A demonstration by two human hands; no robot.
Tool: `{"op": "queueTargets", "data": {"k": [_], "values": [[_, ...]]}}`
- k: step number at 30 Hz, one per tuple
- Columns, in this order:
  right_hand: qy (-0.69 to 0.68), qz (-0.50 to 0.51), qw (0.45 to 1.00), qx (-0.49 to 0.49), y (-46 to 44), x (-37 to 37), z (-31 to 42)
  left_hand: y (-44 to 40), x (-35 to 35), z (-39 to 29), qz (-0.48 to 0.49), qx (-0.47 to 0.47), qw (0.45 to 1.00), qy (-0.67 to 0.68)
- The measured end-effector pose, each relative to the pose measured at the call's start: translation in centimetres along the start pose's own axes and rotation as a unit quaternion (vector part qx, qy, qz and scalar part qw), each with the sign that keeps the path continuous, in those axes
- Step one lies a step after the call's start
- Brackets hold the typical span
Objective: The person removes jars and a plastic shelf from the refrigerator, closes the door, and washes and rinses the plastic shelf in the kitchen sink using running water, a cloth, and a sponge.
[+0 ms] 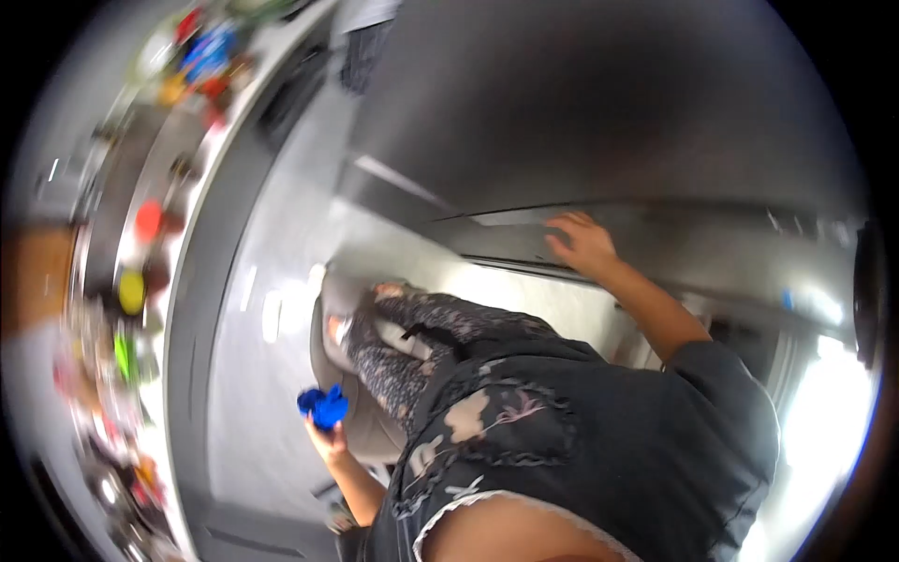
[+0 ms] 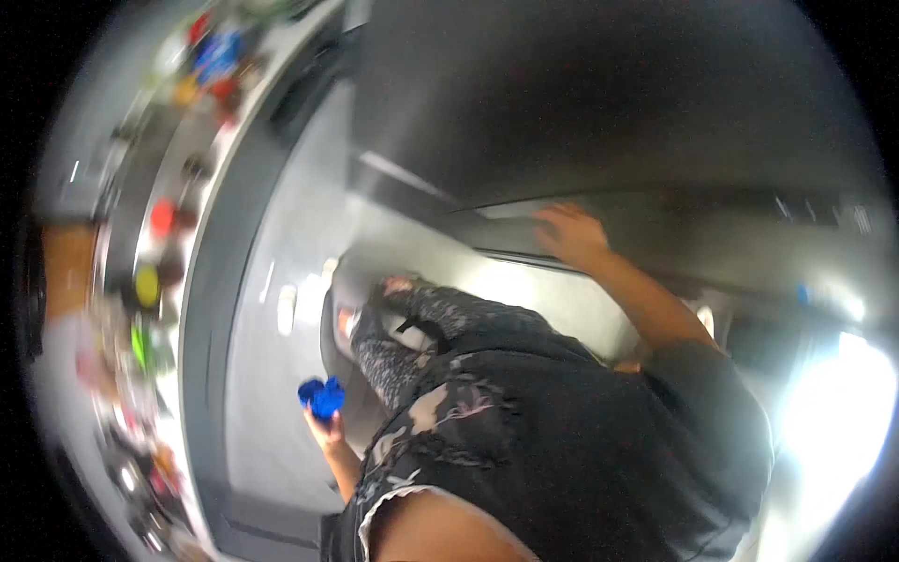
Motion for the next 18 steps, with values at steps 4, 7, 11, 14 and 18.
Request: {"op": "queueTargets", "data": {"k": [4,7,11,14,18], "values": [[-0.087,-0.100,0.989,0.070,5.3,-1.6,-2.0,-2.9,1.9,-2.7,-0.011,-0.039,0.999,-0.021],[-0.275,-0.164,0.902,0.289,10.4,2.4,-5.8,-5.7,4.3,-5.3,0.058,-0.080,0.992,-0.082],[-0.334,-0.218,0.788,0.469,14.1,13.2,-10.6,-7.0,10.9,-8.8,0.103,-0.095,0.980,-0.145],[-0.582,-0.186,0.542,0.577,12.3,19.6,-8.9,-6.8,15.6,-12.0,0.128,-0.082,0.973,-0.174],[-0.702,-0.221,0.392,0.553,7.3,27.4,-7.7,-5.6,22.4,-11.5,0.179,-0.110,0.943,-0.257]]}}
Point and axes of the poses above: each hand's wrist, its own y-axis away from the middle knuckle, its own x-axis out of the palm, z = x × y, the point moved 5 cm from there along -y, towards the middle knuckle, and after that the axes turned 3 degrees about -x, right-handed, at the moved point
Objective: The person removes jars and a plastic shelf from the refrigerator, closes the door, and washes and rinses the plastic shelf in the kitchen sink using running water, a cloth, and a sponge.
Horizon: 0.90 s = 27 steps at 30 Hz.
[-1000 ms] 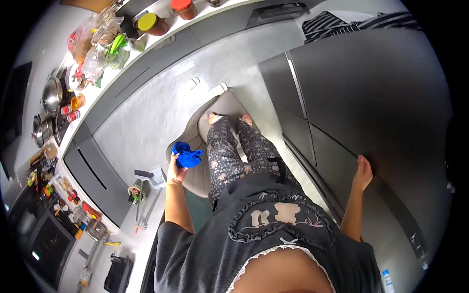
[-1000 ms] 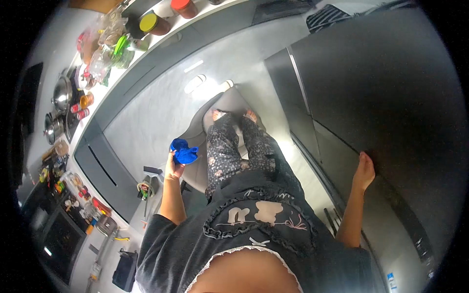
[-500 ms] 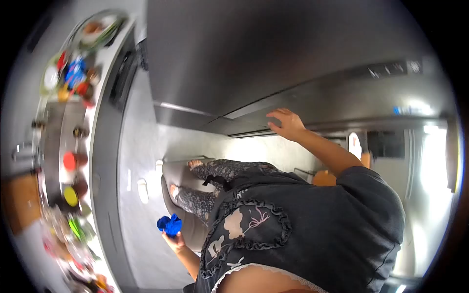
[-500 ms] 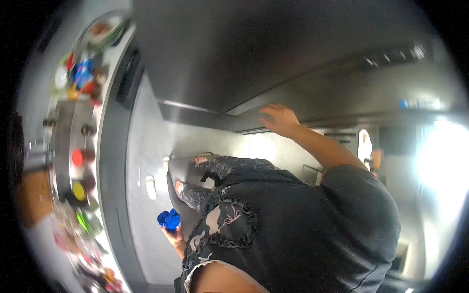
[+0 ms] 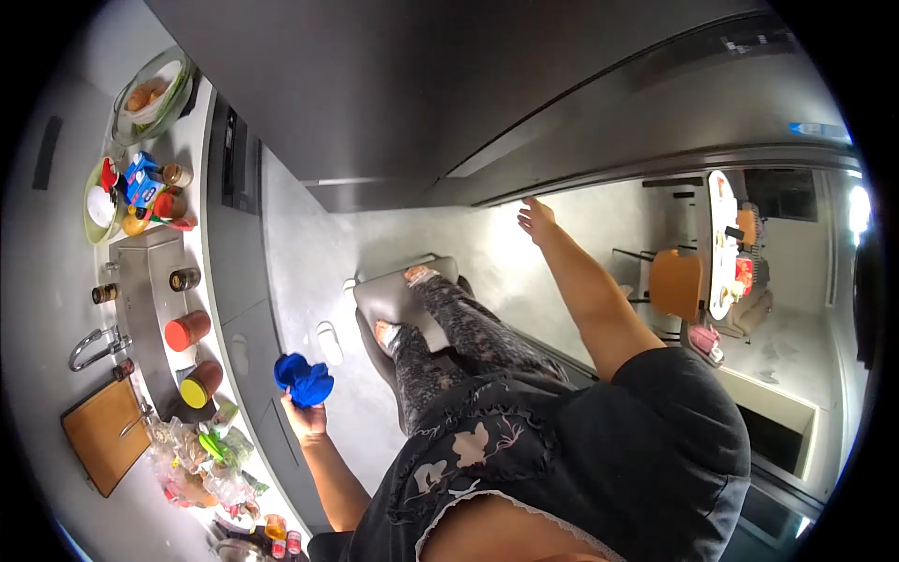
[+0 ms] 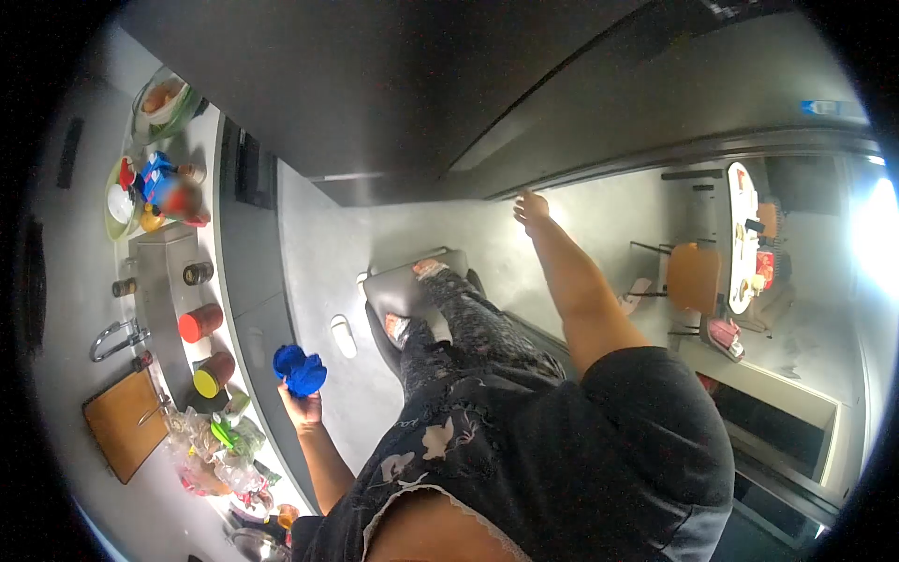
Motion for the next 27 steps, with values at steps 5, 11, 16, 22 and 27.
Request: {"op": "queueTargets", "data": {"k": [5,11,16,22,27], "values": [[-0.104,0.026,0.993,0.044,-4.7,6.4,-5.7,-4.3,1.5,1.3,0.006,-0.057,0.998,-0.028],[-0.198,-0.009,0.977,0.084,-12.0,7.7,-8.0,-7.8,7.2,6.2,-0.002,-0.083,0.996,-0.028],[-0.192,-0.046,0.979,0.055,-19.0,8.0,-9.8,-10.3,7.5,12.5,0.019,-0.120,0.992,-0.043],[-0.009,0.059,0.998,0.021,-20.4,10.5,-12.8,-11.0,2.5,17.9,-0.037,-0.113,0.993,0.012],[0.247,0.305,0.919,-0.030,-9.2,16.2,-12.5,-8.6,-3.0,17.9,-0.120,-0.073,0.989,0.049]]}}
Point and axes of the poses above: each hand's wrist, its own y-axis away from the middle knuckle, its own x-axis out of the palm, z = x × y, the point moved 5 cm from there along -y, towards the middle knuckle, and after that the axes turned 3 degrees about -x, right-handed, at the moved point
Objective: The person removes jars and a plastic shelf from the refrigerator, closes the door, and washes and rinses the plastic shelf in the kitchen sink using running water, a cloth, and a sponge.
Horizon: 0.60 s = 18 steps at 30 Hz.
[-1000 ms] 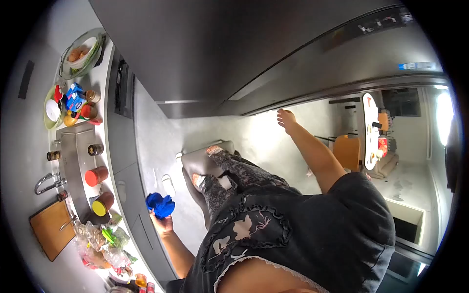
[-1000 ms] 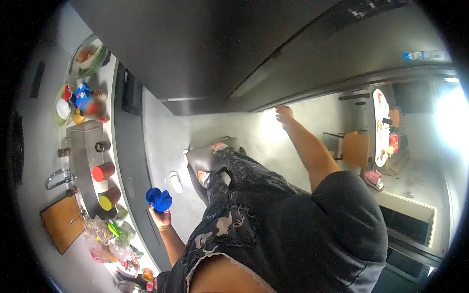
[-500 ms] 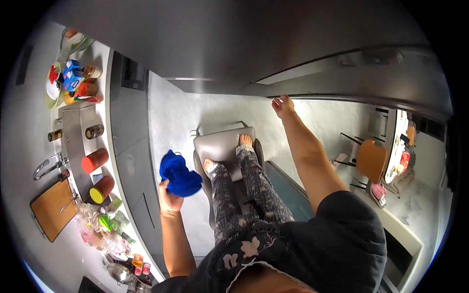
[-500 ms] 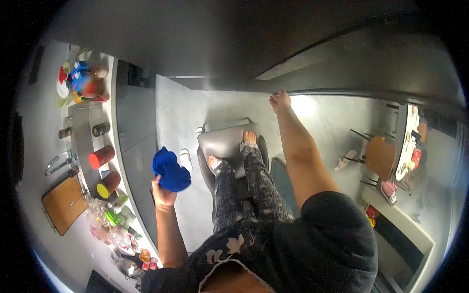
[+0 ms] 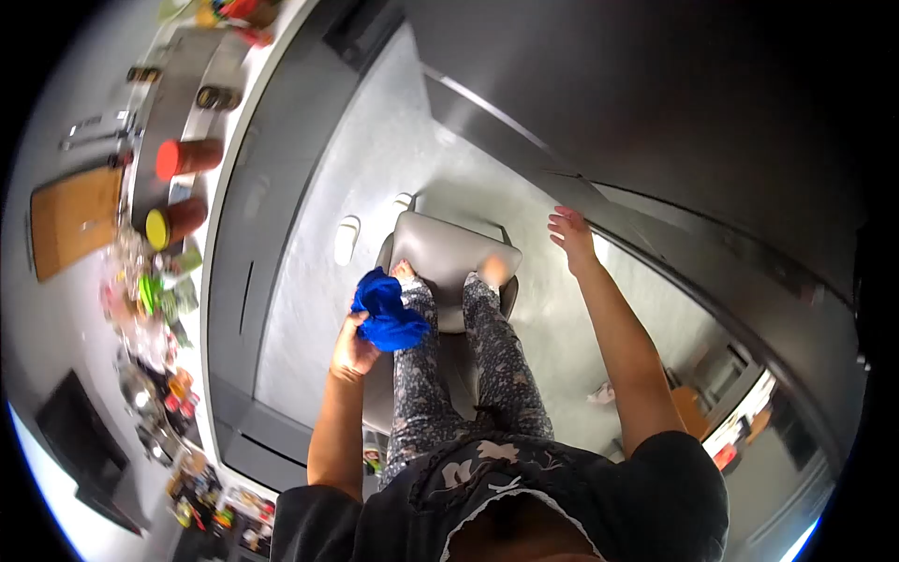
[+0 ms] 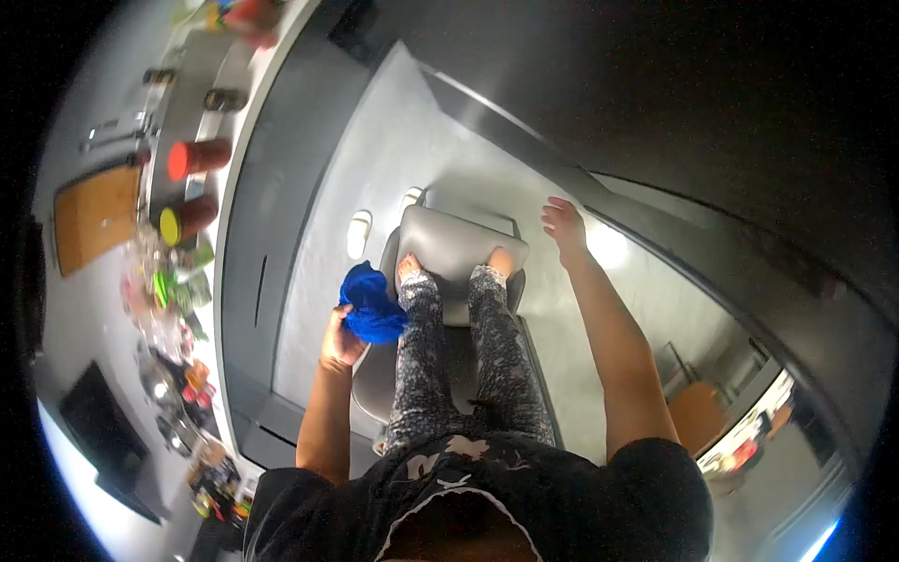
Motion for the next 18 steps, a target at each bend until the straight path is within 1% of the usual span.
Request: {"op": "queueTargets", "data": {"k": [1,2,4,5,7,9,10,11,13,15,16,17,18], "values": [[0.069,0.039,0.997,-0.022,1.2,1.7,1.8,-0.1,-1.4,0.0,-0.013,0.013,1.000,0.018],[0.090,0.085,0.989,-0.078,1.6,3.0,3.5,0.2,-1.9,-0.2,-0.018,0.029,0.999,0.039],[0.125,0.176,0.958,-0.191,2.6,5.6,7.2,0.3,-3.3,-0.7,-0.029,0.063,0.995,0.077],[0.134,0.189,0.938,-0.258,2.9,6.7,9.6,0.0,-4.4,-0.6,-0.035,0.079,0.992,0.095],[0.216,0.179,0.893,-0.352,5.2,9.8,15.5,0.2,-5.6,0.0,-0.047,0.100,0.986,0.126],[0.301,0.161,0.818,-0.463,7.3,13.1,20.3,0.4,-6.3,0.4,-0.056,0.112,0.980,0.157],[0.352,0.151,0.761,-0.524,8.0,14.8,22.2,0.5,-6.9,0.9,-0.045,0.115,0.977,0.173],[0.396,0.140,0.697,-0.581,8.7,16.2,23.9,0.8,-7.6,1.3,-0.057,0.123,0.975,0.179],[0.452,0.112,0.562,-0.684,10.2,19.0,27.2,1.4,-8.5,1.9,-0.045,0.134,0.967,0.211],[0.468,0.104,0.530,-0.699,9.5,20.8,28.6,1.2,-10.3,2.1,-0.059,0.140,0.960,0.235],[0.472,0.104,0.480,-0.732,8.9,21.6,29.0,0.8,-11.9,2.1,-0.072,0.150,0.955,0.247],[0.482,0.111,0.462,-0.736,8.5,22.2,29.1,0.4,-13.3,2.6,-0.086,0.156,0.949,0.261],[0.493,0.120,0.442,-0.740,8.3,22.9,29.1,-0.1,-15.3,3.3,-0.100,0.138,0.937,0.304]]}}
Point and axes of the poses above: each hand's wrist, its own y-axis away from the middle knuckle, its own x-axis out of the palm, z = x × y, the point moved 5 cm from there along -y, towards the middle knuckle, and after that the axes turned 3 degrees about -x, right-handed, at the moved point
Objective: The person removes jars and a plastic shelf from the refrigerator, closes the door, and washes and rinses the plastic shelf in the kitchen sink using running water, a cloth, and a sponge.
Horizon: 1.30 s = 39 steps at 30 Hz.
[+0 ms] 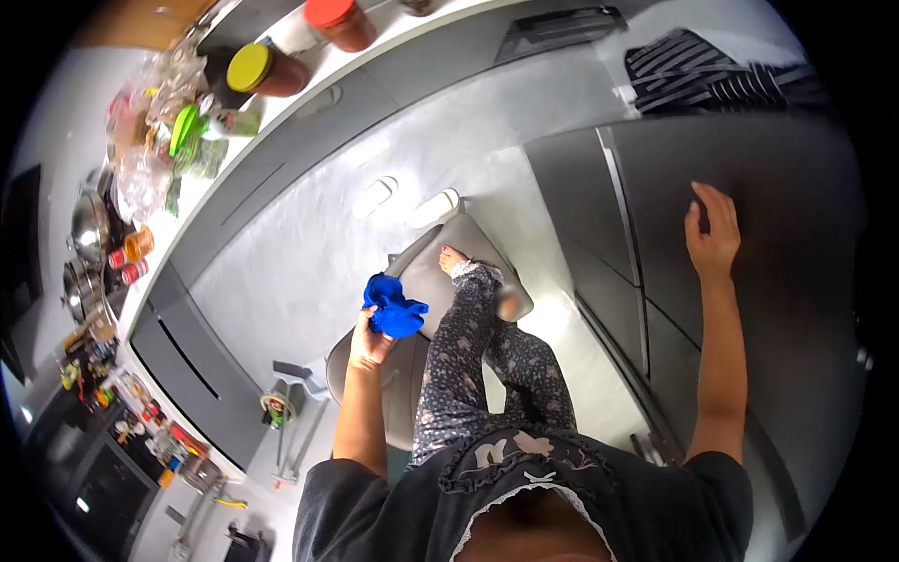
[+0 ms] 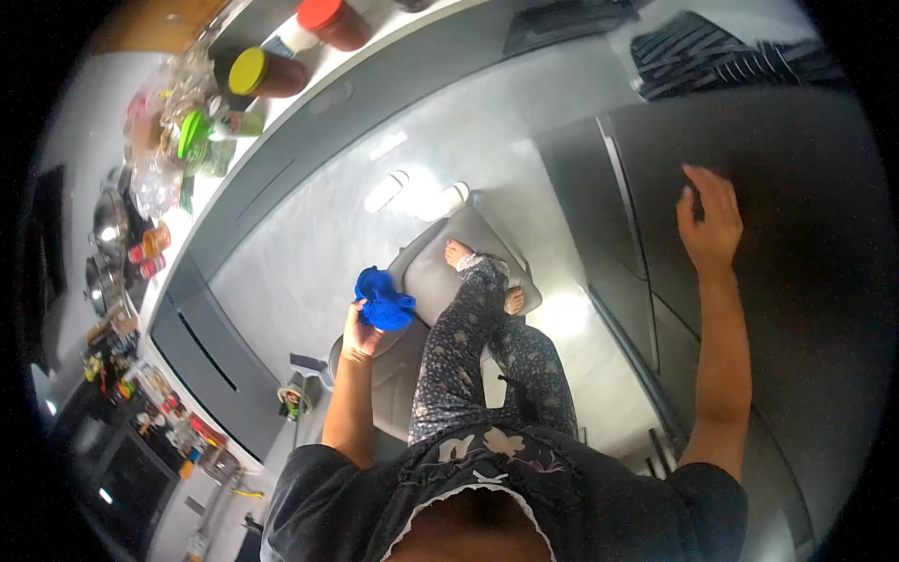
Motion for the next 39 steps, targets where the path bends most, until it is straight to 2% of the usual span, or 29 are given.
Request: {"op": "queueTargets", "data": {"k": [1,5,7,13,15,17,19,23,24,26,29,30,31,33,34,37,38,39], "values": [[0.009,0.010,1.000,-0.018,-0.5,0.3,0.1,-0.5,-1.1,-0.6,-0.007,0.015,1.000,0.013],[0.090,0.162,0.982,-0.023,-0.4,-0.6,0.0,-0.5,-5.8,-2.5,-0.044,0.048,0.996,0.060],[0.105,0.205,0.973,0.011,-0.5,-1.6,0.1,-0.3,-6.3,-3.4,-0.045,0.062,0.995,0.066],[0.103,0.187,0.973,0.089,-2.8,-1.9,2.9,-0.1,-7.1,-6.8,-0.020,0.144,0.978,0.152],[0.057,0.210,0.971,0.095,-4.0,-0.6,4.5,-0.1,-7.6,-6.9,-0.006,0.156,0.965,0.210],[0.019,0.210,0.977,0.006,-6.8,3.6,7.3,-0.9,-6.9,-8.1,0.046,0.192,0.949,0.245],[-0.031,0.219,0.975,-0.024,-9.9,8.8,9.7,-2.1,-6.6,-9.5,0.104,0.214,0.932,0.274],[-0.104,0.143,0.959,-0.224,-15.9,24.9,11.9,-5.8,-7.1,-13.7,0.113,0.364,0.870,0.312],[-0.084,0.131,0.955,-0.254,-17.6,29.7,12.0,-7.2,-8.6,-13.8,0.108,0.376,0.855,0.341],[-0.067,0.055,0.962,-0.259,-20.6,37.4,11.8,-7.9,-6.7,-14.7,0.170,0.437,0.812,0.346],[-0.032,0.035,0.960,-0.276,-22.4,43.4,10.7,-7.6,-5.6,-12.4,0.278,0.435,0.760,0.394],[0.002,0.058,0.962,-0.265,-22.7,45.2,9.9,-6.8,-5.0,-12.0,0.306,0.439,0.740,0.408],[0.019,0.074,0.962,-0.261,-22.9,46.2,9.3,-5.1,-4.1,-11.2,0.166,0.463,0.752,0.439],[-0.004,0.054,0.964,-0.261,-23.0,46.8,8.8,-2.3,-3.1,-9.4,0.070,0.484,0.753,0.441],[-0.006,0.067,0.961,-0.267,-22.7,46.8,8.8,-1.0,-2.7,-8.4,0.015,0.491,0.735,0.468],[-0.004,0.087,0.955,-0.283,-23.6,45.8,8.8,2.6,1.0,-8.9,0.223,0.493,0.737,0.405],[-0.005,0.101,0.951,-0.291,-23.4,45.7,8.4,3.4,0.2,-7.0,-0.084,0.532,0.725,0.429],[-0.004,0.108,0.948,-0.300,-23.7,45.5,8.3,3.7,0.6,-6.8,0.015,0.539,0.727,0.425]]}}
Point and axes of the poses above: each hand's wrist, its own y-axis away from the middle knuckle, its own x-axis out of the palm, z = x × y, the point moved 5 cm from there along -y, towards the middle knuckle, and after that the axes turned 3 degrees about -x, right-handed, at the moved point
